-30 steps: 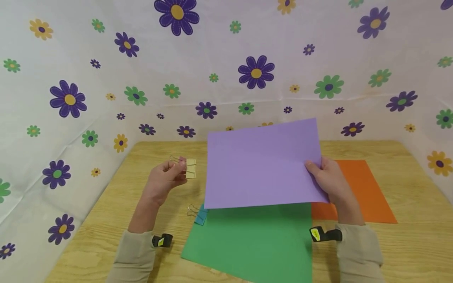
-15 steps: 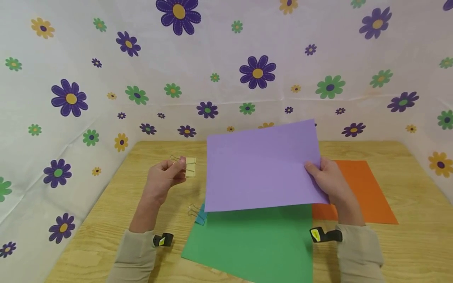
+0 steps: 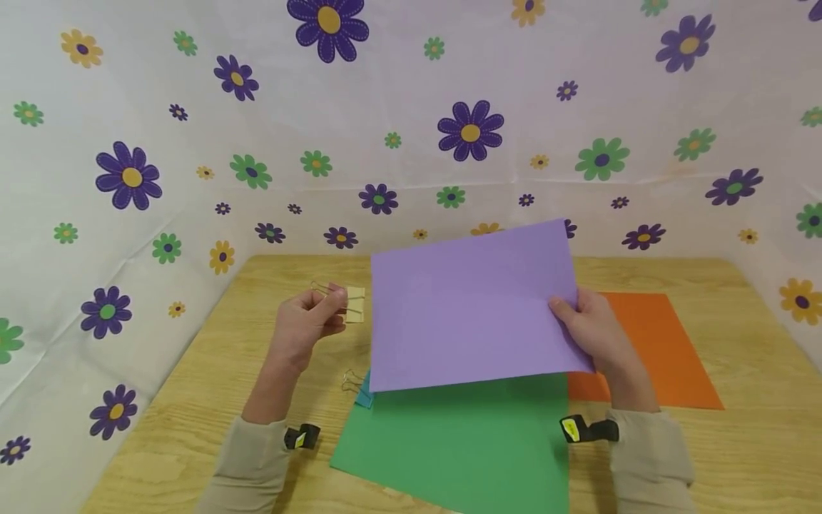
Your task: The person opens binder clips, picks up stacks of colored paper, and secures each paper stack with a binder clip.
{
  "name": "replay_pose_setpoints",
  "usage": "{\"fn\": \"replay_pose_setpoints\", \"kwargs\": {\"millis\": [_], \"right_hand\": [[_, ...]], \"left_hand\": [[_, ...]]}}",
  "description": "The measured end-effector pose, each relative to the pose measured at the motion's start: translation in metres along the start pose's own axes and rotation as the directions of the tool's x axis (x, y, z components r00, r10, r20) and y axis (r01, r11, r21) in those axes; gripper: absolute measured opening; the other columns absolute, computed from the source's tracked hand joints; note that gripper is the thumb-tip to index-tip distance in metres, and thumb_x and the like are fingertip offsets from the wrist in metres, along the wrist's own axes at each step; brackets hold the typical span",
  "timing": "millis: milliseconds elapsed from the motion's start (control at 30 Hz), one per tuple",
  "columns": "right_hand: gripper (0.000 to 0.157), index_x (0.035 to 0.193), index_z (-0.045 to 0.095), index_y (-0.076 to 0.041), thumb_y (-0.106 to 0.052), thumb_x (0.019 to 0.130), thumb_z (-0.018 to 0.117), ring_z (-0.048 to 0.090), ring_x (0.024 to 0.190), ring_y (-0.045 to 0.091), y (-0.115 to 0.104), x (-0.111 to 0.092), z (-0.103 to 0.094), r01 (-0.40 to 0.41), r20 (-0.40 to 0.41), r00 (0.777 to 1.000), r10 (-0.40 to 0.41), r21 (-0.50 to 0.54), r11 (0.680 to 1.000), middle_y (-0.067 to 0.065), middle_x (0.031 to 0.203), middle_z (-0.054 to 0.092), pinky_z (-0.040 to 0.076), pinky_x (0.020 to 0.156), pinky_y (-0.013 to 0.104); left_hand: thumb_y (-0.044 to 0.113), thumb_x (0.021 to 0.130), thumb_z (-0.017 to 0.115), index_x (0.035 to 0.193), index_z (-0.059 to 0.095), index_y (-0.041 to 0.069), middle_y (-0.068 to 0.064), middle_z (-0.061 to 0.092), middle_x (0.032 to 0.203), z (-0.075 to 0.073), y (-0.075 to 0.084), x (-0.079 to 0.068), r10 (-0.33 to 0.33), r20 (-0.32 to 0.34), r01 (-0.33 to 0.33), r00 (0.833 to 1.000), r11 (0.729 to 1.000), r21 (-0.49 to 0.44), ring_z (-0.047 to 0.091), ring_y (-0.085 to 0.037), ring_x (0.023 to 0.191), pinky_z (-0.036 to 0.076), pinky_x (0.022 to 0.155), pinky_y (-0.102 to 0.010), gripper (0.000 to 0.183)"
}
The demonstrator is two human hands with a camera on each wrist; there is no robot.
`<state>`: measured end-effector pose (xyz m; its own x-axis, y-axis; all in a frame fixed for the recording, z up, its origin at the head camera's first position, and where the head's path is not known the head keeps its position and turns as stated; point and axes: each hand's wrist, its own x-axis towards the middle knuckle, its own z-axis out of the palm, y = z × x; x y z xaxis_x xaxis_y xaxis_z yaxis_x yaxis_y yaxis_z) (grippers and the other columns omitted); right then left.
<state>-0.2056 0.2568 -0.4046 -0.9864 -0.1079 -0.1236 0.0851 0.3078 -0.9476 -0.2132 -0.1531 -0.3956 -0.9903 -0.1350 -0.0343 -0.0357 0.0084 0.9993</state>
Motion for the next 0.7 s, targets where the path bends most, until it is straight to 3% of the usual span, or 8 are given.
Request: {"fn": "replay_pose_setpoints", "kwargs": {"millis": [167, 400, 700], "right_hand": [[0.059, 0.144, 0.031, 0.013, -0.031, 0.107, 0.043, 0.072, 0.069, 0.017, 0.0001, -0.0022, -0.0012, -0.001, 0.004, 1.000, 0.001, 0.013, 1.000, -0.006, 0.083, 0.068, 0.059, 0.064, 0.038], [0.056, 0.143, 0.032, 0.014, -0.028, 0.107, 0.043, 0.071, 0.068, 0.014, 0.0003, -0.0011, -0.0015, 0.022, -0.004, 1.000, -0.022, 0.000, 1.000, -0.006, 0.083, 0.067, 0.059, 0.062, 0.036], [0.055, 0.142, 0.033, 0.015, -0.026, 0.107, 0.043, 0.070, 0.065, 0.013, 0.0011, 0.0002, -0.0019, 0.028, -0.012, 1.000, -0.028, -0.004, 1.000, -0.007, 0.079, 0.067, 0.058, 0.060, 0.034]], "left_hand": [[0.020, 0.089, 0.076, 0.077, 0.059, 0.004, -0.003, 0.066, 0.084, 0.0028, -0.0016, -0.0009, 0.016, -0.014, -0.016, 1.000, 1.000, 0.007, 0.057, -0.010, 0.063, 0.058, 0.064, -0.027, 0.026], [0.022, 0.090, 0.076, 0.077, 0.059, 0.004, -0.005, 0.063, 0.093, 0.0051, -0.0023, -0.0020, 0.034, -0.032, -0.033, 0.999, 0.999, 0.030, 0.067, -0.015, 0.086, 0.058, 0.064, -0.029, 0.028], [0.026, 0.089, 0.077, 0.072, 0.058, 0.008, -0.003, 0.067, 0.090, 0.0074, -0.0029, -0.0020, 0.040, -0.039, -0.037, 0.998, 0.997, 0.070, 0.068, -0.015, 0.087, 0.053, 0.057, -0.027, 0.031]]}}
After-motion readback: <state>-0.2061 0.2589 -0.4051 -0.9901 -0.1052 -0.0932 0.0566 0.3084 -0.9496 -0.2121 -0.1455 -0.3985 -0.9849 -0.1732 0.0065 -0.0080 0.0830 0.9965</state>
